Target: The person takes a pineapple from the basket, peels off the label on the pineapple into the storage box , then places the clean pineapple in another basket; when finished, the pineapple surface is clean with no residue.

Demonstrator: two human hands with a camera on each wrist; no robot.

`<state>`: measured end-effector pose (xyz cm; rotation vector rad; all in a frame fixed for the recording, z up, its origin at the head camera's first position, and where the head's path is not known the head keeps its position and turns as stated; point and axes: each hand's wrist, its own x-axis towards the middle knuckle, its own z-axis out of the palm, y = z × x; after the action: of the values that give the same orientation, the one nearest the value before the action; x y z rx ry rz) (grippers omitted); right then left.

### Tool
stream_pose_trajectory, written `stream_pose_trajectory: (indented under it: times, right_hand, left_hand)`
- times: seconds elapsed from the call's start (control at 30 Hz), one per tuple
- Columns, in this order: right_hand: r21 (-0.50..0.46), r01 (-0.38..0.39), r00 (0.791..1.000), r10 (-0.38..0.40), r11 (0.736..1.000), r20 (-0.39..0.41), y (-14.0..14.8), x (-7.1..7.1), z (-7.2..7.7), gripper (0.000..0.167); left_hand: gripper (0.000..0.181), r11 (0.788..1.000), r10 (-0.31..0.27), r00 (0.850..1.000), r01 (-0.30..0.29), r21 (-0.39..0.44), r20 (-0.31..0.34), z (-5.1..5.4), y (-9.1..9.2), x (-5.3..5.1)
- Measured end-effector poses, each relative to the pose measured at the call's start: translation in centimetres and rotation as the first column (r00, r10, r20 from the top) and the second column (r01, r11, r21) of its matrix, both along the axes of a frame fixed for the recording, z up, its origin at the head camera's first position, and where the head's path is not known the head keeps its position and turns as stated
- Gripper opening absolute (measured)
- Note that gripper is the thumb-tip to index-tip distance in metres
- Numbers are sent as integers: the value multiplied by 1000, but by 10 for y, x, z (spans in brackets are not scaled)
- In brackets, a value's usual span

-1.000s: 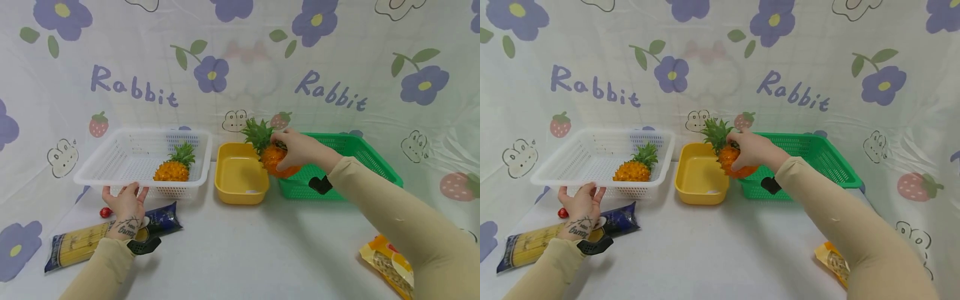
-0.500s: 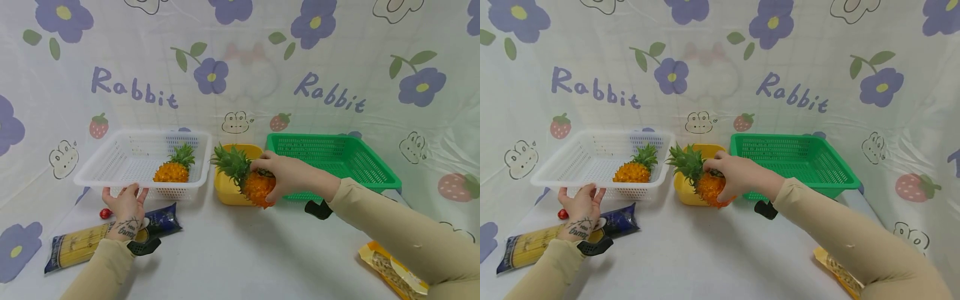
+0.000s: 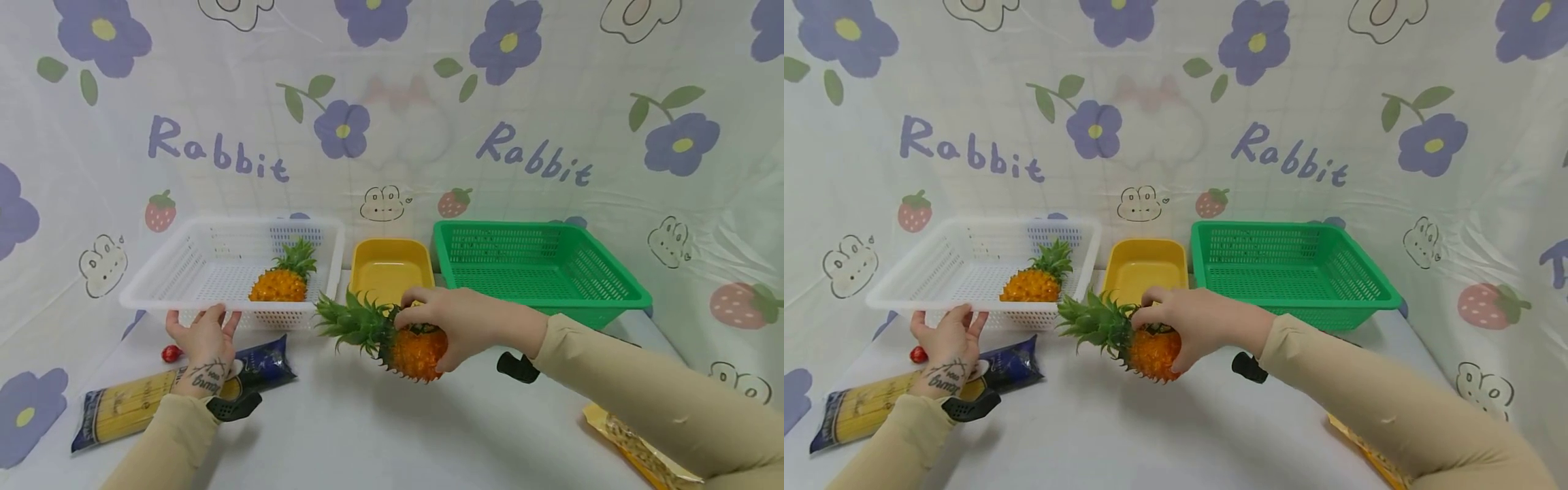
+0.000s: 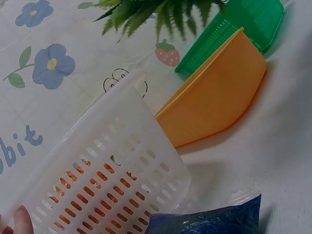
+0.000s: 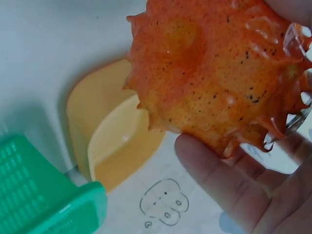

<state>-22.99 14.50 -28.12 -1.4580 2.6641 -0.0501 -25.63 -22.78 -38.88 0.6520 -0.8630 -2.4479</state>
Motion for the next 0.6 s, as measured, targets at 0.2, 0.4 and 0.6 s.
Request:
stream_pose_trajectory:
  times: [0.2, 0.4, 0.6]
  right_hand:
    - [78, -109, 994, 110, 991, -8, -1, 4, -15, 64]
    - [142, -154, 988, 153, 978, 17, -6, 6, -33, 63]
    - [185, -170, 984, 176, 968, -17, -8, 4, -46, 66]
  left_hand:
    - [89, 1000, 3, 1000, -3, 0, 3, 0, 0, -1]
    - [89, 1000, 5, 1000, -5, -10, -5, -1, 1, -1]
    - [89, 1000, -1, 1000, 1, -24, -1, -2, 1, -1]
